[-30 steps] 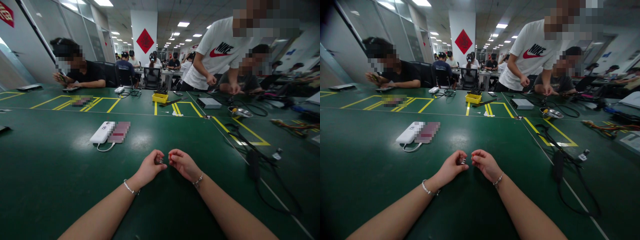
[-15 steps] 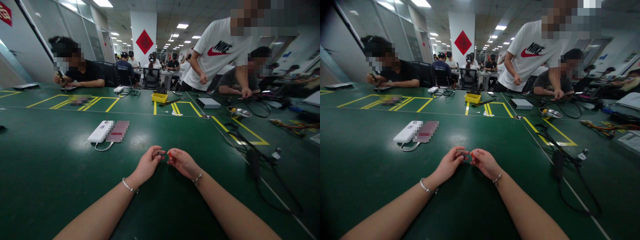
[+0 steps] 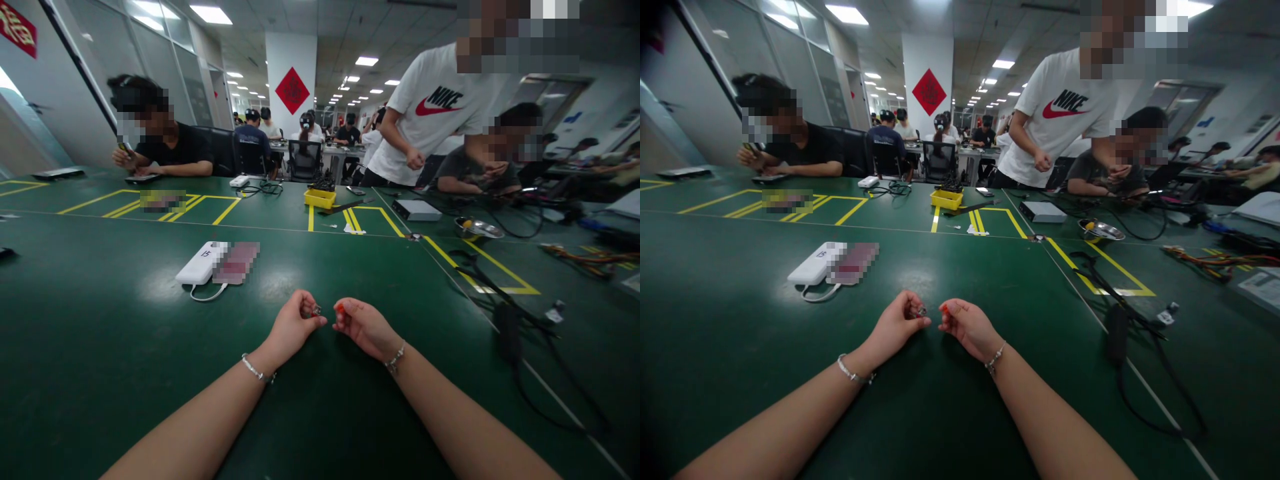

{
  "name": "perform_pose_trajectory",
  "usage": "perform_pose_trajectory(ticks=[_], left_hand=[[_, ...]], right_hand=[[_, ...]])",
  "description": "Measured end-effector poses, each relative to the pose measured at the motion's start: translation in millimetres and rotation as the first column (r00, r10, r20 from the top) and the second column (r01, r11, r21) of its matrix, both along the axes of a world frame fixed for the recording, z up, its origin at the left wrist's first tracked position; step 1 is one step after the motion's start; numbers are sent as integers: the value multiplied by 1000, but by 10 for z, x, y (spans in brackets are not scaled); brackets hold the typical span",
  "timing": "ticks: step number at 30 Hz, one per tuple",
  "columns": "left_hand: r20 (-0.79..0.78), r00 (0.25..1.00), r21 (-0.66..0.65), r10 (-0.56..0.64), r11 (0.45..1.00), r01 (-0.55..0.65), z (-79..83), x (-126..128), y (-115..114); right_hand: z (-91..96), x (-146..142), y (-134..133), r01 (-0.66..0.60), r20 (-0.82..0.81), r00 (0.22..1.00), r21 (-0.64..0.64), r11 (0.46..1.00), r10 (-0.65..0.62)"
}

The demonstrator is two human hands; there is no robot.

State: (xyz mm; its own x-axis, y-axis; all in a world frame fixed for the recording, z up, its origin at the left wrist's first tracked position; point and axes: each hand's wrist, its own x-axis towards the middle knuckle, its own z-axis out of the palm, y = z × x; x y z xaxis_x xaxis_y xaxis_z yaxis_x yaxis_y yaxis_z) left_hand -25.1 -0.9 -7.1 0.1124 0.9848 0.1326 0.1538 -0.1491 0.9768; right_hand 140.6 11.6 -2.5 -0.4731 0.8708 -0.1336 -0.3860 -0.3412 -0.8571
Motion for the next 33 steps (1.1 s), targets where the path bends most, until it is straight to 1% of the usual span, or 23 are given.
perform_pose_trajectory(ticks=[5, 9, 12, 17, 19, 23, 29, 33], left_hand=[[-129, 988, 51, 80, 996, -74, 45, -25, -10], [-159, 985, 29, 67, 998, -63, 101, -25, -39], [-129, 990, 9, 47, 999, -47, 100, -22, -42], [60, 996, -49, -66, 996, 69, 36, -11, -25], [109, 990, -85, -86, 992, 96, 27, -3, -25], [102, 992, -125, -81, 988, 93, 51, 17, -46], [52, 997, -96, -52, 994, 57, 74, 31, -68], [59, 994, -73, -91, 993, 95, 53, 22, -58]], right_hand=[[-3, 9, -12, 2, 26, 1000, 1, 1000, -2], [-21, 17, -15, 10, 44, 999, 12, 1000, -11], [-22, 14, -22, 11, 37, 999, 17, 1000, -11], [3, 0, -34, 15, 18, 1000, 13, 1000, -15], [3, 1, -32, 13, 7, 1000, 11, 1000, -13], [-5, 11, -21, 9, -2, 1000, -4, 1000, -9], [14, 13, -29, 16, 18, 1000, -10, 1000, -16], [13, 13, -38, 11, 34, 999, 3, 1000, -11]])
